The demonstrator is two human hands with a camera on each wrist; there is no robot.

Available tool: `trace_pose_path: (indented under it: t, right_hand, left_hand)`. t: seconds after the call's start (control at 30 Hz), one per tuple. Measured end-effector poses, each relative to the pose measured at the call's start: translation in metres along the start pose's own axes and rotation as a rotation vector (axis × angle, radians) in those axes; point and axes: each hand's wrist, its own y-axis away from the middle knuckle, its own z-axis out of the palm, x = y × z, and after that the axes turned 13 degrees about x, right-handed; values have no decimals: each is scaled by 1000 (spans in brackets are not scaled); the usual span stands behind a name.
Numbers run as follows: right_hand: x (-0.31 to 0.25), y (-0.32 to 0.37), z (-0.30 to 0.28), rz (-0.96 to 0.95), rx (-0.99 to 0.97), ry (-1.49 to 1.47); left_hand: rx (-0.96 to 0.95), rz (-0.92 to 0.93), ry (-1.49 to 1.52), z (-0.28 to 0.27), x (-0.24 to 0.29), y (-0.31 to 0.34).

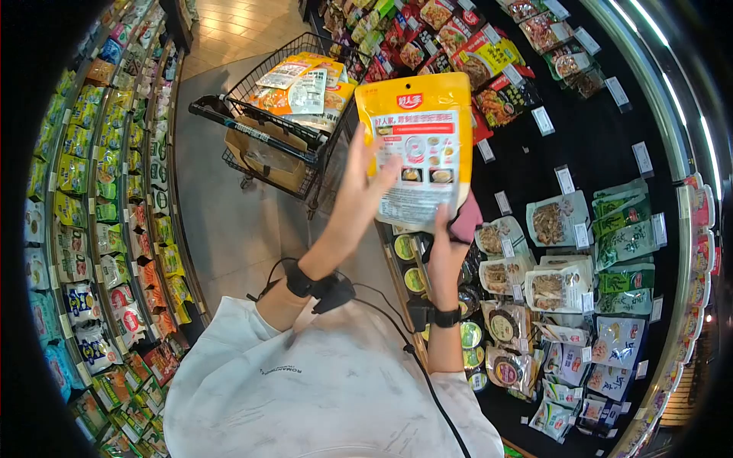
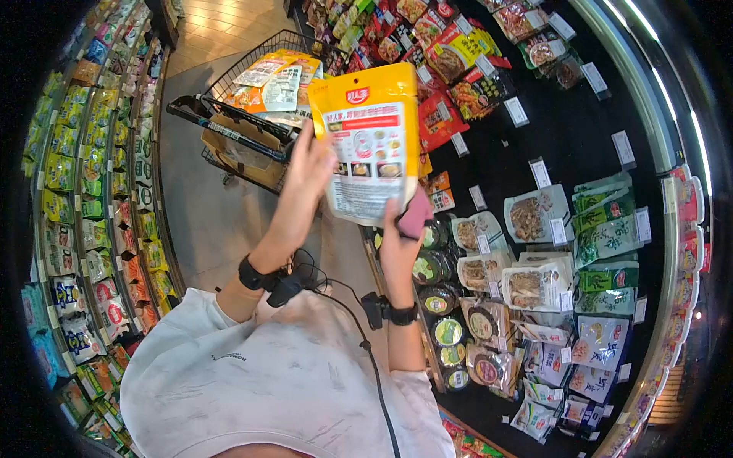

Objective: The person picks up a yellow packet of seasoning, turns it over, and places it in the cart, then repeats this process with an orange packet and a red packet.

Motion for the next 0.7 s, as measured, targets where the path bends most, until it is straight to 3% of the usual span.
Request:
trace_pose_path:
  t: [0.03,0.07,0.1,0.17,0.33,0.37,0.47,0.57,0.63,0.7]
  right_hand:
    - [4,4,2,-118,9,109]
    - [12,3,-2,-327,-172,429]
    - [-30,4,-8,-504,-455,492]
    - [-42,22,22,-872,-613,637]
    - [-6,-12,20,-676,-215,557]
    - [-5,-22,19,-675,-176,616]
    - [-10,-13,35,-650,-256,394]
    - [40,-2,12,98,-85,-206]
    - [8,14,15,242,-102,-288]
    - [4,21,15,192,-11,-306]
  left_hand:
    - [-13,-19,55,8,-2,5]
    - [77,-140,171,16,1,12]
    - [63,-150,265,38,-17,13]
    - [-16,-314,389,14,-5,14]
    - [-55,-361,584,7,16,16]
    - [-59,-347,604,6,23,16]
    - [-37,-266,619,-7,31,4]
    - [18,-216,642,-28,33,-8]
    - [35,-187,669,-43,32,-17]
    - [54,-180,677,-50,38,-15]
